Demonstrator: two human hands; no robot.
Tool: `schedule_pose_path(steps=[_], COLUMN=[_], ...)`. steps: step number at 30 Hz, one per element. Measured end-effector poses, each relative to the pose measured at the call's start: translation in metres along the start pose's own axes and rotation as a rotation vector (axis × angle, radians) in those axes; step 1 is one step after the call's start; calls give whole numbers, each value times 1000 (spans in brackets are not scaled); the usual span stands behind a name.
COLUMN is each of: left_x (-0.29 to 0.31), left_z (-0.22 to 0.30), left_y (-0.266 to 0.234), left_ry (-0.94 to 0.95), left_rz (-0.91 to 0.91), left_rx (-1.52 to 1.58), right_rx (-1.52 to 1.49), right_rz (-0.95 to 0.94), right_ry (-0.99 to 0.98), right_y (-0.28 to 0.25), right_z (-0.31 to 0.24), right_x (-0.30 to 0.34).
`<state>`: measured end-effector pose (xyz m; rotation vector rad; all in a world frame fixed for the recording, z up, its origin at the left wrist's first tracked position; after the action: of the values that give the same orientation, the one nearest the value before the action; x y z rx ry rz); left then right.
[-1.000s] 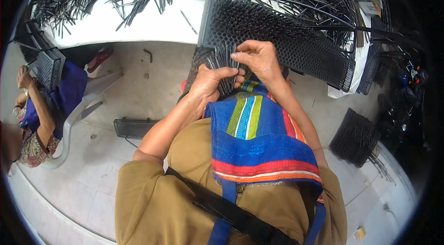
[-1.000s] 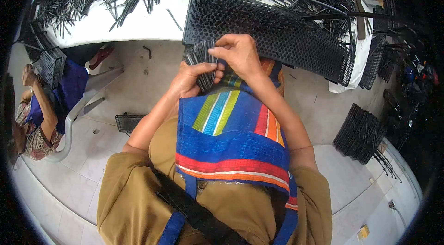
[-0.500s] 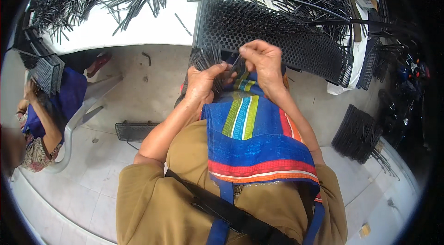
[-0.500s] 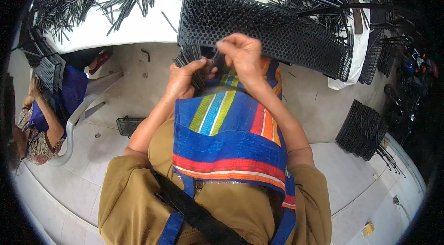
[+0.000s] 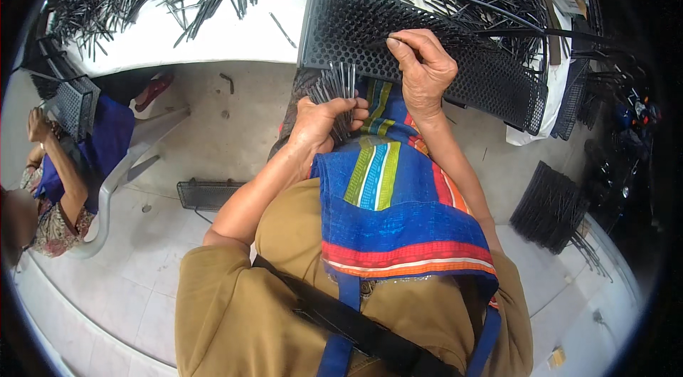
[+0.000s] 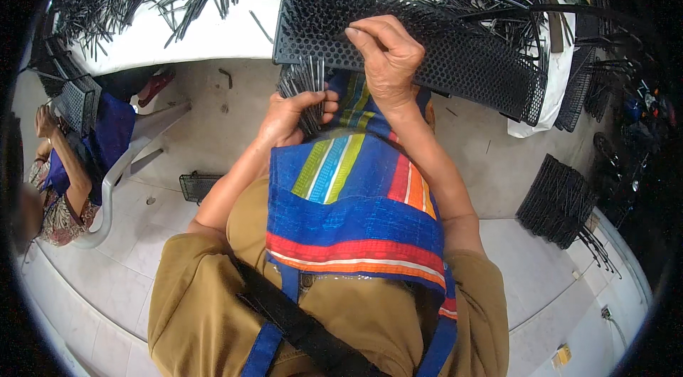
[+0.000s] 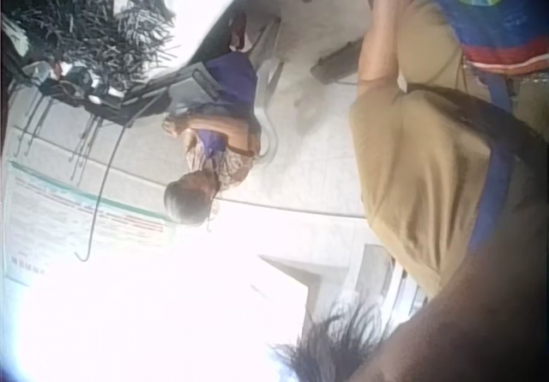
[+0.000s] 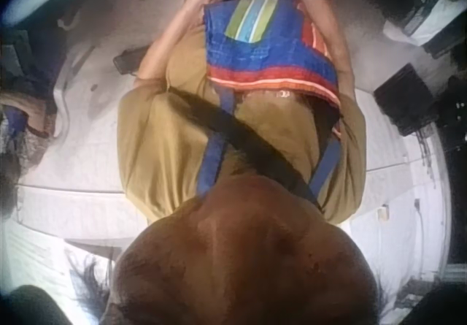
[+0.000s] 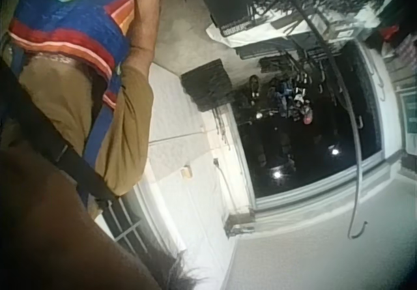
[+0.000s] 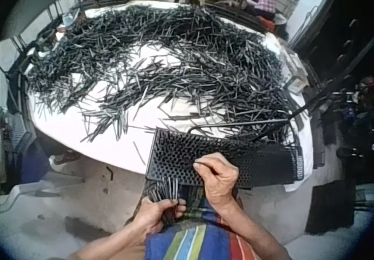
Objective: Manually inserting black bristles into a perforated brush base.
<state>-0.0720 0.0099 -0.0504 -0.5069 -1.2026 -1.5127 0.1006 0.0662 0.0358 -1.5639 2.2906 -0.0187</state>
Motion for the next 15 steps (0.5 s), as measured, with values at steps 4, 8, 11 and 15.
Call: schedule_pose_path(steps=[4, 8, 11, 15], left_x=[0, 0, -4, -5], left_z=[4, 4, 2, 2], left_y=[4, 3, 3, 3], left_ry=[14, 13, 13, 6], left_rz=[-5, -14, -39, -39], left_rx=[-5, -9, 13, 59], right_rx=[108, 269, 248, 346], right_rz=[-65, -90, -93, -173], right_ry=[-120, -95, -71, -183], right_y=[6, 15, 15, 23], right_z=[4, -4, -4, -9], right_x=[3, 3, -2, -3])
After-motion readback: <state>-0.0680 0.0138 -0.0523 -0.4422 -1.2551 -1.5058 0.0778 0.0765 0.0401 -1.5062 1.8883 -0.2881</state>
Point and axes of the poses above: each hand's wrist, its own x-axis away from the middle knuckle, its own y-axis out of the palm, z = x × y, the point moved 7 cm from there along -x, towards the middle knuckle, and after that the axes turned 4 degrees about -x, right-handed, at the moved point
